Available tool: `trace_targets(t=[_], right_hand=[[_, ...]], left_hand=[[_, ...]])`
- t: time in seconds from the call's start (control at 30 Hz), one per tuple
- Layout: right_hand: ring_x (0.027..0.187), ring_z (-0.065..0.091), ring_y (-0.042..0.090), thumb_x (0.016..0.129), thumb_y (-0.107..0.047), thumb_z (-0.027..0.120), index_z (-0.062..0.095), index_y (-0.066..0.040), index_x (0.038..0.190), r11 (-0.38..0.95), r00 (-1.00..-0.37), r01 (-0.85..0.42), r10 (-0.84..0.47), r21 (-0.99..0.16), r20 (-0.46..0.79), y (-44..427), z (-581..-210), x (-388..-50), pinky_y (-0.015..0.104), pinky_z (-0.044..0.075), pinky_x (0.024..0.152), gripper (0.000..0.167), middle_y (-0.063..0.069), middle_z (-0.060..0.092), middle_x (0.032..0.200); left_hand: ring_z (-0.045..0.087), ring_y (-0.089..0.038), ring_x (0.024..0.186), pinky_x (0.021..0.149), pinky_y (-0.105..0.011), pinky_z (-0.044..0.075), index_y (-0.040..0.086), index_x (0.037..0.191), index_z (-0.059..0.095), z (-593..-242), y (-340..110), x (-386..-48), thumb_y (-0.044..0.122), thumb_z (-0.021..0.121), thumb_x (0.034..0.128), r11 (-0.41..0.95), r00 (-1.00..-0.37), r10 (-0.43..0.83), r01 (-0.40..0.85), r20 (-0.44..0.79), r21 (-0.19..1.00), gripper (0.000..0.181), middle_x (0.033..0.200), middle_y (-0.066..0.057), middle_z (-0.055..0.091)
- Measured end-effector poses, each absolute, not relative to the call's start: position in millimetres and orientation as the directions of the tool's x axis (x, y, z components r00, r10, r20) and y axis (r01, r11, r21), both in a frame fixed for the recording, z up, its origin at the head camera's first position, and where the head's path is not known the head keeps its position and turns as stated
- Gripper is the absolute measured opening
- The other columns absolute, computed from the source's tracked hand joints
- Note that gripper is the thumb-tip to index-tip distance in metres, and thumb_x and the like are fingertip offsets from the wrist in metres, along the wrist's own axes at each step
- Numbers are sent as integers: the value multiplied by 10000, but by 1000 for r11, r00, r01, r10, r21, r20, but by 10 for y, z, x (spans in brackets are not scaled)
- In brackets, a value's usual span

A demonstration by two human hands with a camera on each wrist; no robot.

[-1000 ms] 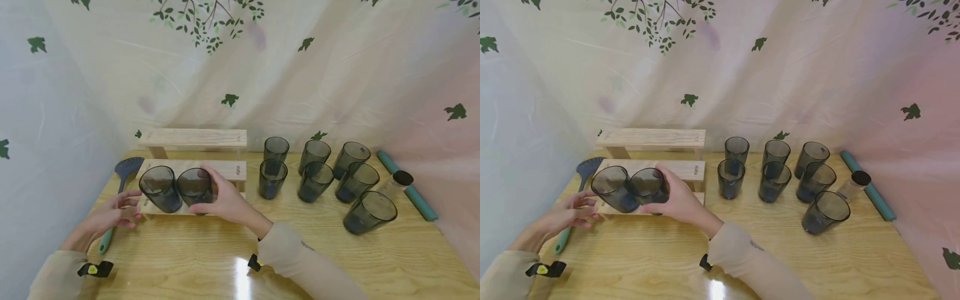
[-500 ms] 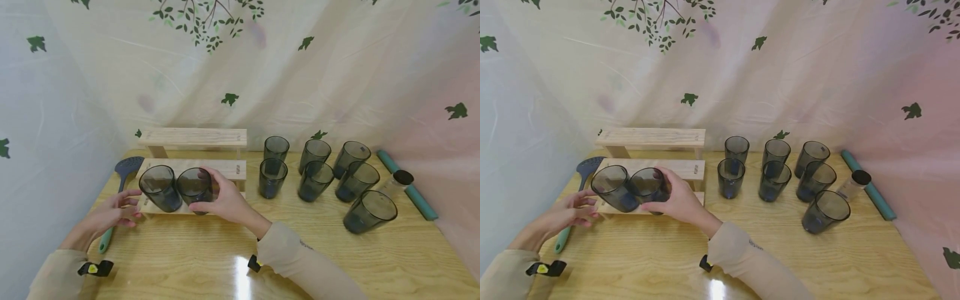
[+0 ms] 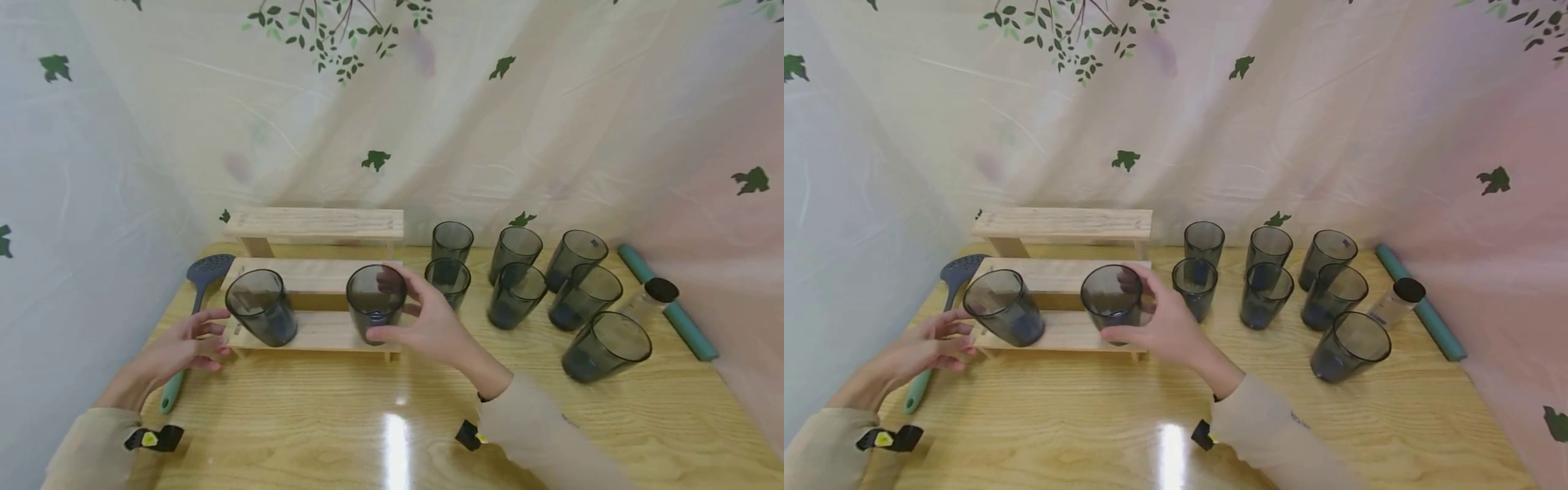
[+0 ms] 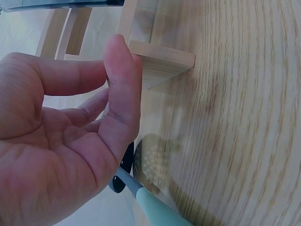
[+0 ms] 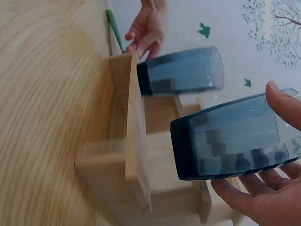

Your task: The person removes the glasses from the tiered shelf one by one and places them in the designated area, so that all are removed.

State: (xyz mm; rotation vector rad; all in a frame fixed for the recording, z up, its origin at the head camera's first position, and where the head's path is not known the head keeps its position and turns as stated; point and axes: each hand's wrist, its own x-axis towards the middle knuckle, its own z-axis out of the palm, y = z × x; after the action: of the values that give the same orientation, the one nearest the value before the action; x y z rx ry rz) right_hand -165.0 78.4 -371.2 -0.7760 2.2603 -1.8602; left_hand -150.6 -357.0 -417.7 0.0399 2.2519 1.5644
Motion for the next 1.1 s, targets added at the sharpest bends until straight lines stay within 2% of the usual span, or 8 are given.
trace_targets(t=[0.13,0.2,0.4,0.57,0.7,0.83,1.0,1.1], right_hand=[[1257,556,217,764,-177,922,426,-270,1522,161,-892,-295,-399,-942,211,1122,-3705,-1599,502,492,1006,911,-25,541,1418],[1261,556,205,768,-162,917,422,-254,1528,178,-902,-298,-373,-938,216,1285,-3730,-1569,461,500,1008,912,-14,549,1412],[1255,561,197,787,8,862,398,-139,1538,172,-917,-320,-305,-932,258,1752,-3874,-1461,274,508,983,895,89,546,1408],[1258,539,117,836,34,810,347,-134,1562,216,-938,-283,-266,-934,223,2105,-3995,-1340,196,490,961,877,77,502,1444],[1262,512,41,847,31,801,340,-129,1565,247,-955,-247,-227,-937,191,2323,-4113,-1241,182,503,923,868,13,489,1450],[1248,509,37,852,72,777,328,-113,1560,243,-958,-240,-216,-940,188,2482,-4221,-1186,181,514,881,858,5,473,1443],[1260,484,41,866,111,738,284,-84,1568,229,-948,-250,-256,-941,190,2622,-4306,-1167,186,524,824,859,32,408,1483],[1271,487,46,879,123,715,249,-72,1579,215,-937,-250,-299,-944,180,2685,-4317,-1171,201,534,831,863,47,392,1498]], left_hand=[[665,-223,986,759,-421,607,-90,1541,157,-4185,-3577,-1509,84,588,1023,377,-920,243,-203,-308,904,696,1336,-319,394],[664,-224,986,759,-421,606,-90,1541,160,-4176,-3586,-1508,83,587,1023,379,-921,242,-202,-307,903,693,1335,-319,396],[662,-230,983,755,-422,607,-84,1534,176,-4147,-3573,-1496,77,585,1021,381,-921,239,-202,-307,903,676,1327,-315,409],[663,-236,985,752,-421,608,-87,1534,175,-4148,-3560,-1490,75,586,1020,380,-921,243,-199,-305,903,678,1331,-322,401],[662,-240,987,752,-421,608,-80,1540,175,-4167,-3567,-1500,76,588,1020,374,-921,242,-202,-306,905,681,1332,-320,399],[659,-240,991,754,-422,607,-78,1540,179,-4167,-3568,-1505,72,589,1018,369,-922,239,-204,-305,907,681,1330,-317,402],[656,-241,994,759,-420,606,-76,1541,184,-4151,-3557,-1499,70,595,1015,368,-922,231,-212,-310,905,684,1328,-312,398],[654,-241,995,759,-418,606,-73,1540,190,-4151,-3551,-1494,75,599,1014,372,-923,225,-214,-312,903,682,1332,-312,399]])
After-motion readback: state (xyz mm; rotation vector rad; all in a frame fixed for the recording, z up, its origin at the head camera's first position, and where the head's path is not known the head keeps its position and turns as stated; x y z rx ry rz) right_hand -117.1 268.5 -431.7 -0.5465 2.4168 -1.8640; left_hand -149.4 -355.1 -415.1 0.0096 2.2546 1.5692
